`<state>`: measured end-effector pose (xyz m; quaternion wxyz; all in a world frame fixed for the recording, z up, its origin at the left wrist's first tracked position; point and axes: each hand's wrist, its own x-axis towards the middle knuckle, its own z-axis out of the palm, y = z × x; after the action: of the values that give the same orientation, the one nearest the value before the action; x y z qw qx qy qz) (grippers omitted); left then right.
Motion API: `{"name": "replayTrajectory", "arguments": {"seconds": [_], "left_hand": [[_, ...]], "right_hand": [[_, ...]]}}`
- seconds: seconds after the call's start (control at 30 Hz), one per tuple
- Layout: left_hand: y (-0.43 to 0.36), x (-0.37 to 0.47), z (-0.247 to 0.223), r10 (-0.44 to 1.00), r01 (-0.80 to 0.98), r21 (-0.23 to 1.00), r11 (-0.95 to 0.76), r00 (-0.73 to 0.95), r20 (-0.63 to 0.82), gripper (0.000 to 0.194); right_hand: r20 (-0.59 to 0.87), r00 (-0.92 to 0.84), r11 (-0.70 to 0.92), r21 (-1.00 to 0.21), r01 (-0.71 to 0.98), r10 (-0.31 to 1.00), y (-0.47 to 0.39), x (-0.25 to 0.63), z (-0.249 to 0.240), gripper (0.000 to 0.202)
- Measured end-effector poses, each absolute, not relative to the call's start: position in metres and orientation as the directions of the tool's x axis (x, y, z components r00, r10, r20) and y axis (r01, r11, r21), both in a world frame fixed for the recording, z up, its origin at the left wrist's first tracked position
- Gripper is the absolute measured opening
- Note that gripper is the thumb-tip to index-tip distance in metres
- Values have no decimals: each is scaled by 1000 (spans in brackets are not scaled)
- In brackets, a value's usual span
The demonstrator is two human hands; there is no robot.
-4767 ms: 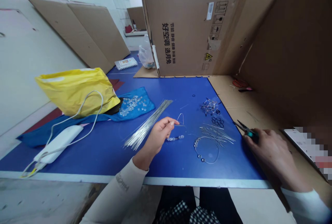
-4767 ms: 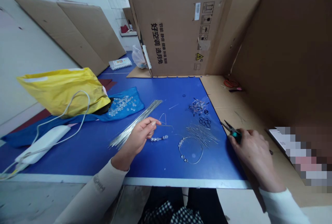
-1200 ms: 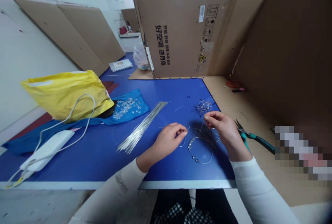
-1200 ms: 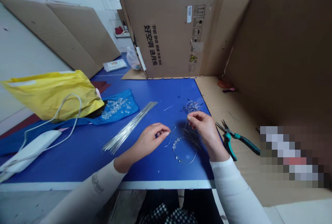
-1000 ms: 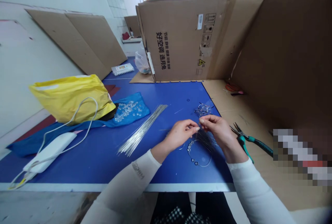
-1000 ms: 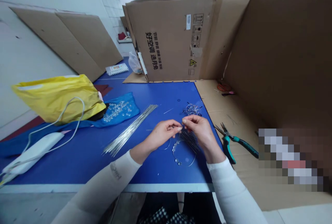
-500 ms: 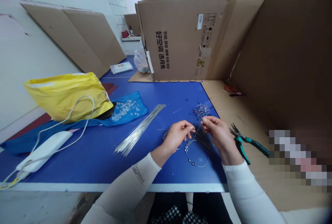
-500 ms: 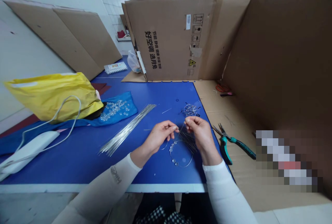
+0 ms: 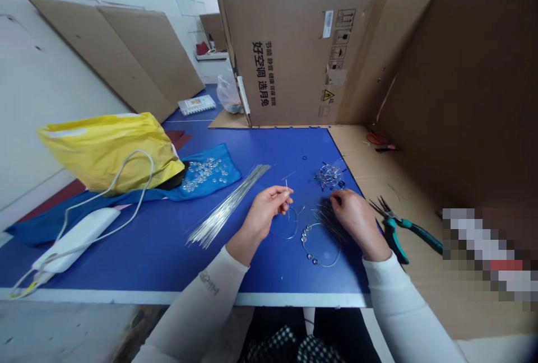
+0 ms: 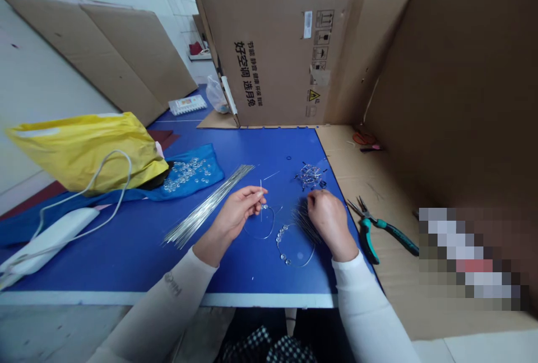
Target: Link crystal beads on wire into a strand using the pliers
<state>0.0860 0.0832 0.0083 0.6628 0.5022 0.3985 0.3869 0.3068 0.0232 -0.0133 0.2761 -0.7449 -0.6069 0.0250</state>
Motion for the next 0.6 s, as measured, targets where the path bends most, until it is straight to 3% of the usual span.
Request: {"name": "replayTrajectory", "arguments": {"seconds": [0.1, 0.3, 0.6], "left_hand": [[80, 89, 8, 898, -87, 980, 180, 421, -128, 21], [74, 93, 7, 859, 42, 996, 84, 503, -94, 18], [68, 96, 8, 857, 201, 977, -74, 513, -41, 12]], "right_hand": [[356, 231, -62, -426, 903, 905, 22, 300, -11, 24], [562, 77, 326, -580, 747, 823, 18, 278, -3, 24], [610, -79, 394, -402, 826, 789, 16, 274, 0, 23]]}}
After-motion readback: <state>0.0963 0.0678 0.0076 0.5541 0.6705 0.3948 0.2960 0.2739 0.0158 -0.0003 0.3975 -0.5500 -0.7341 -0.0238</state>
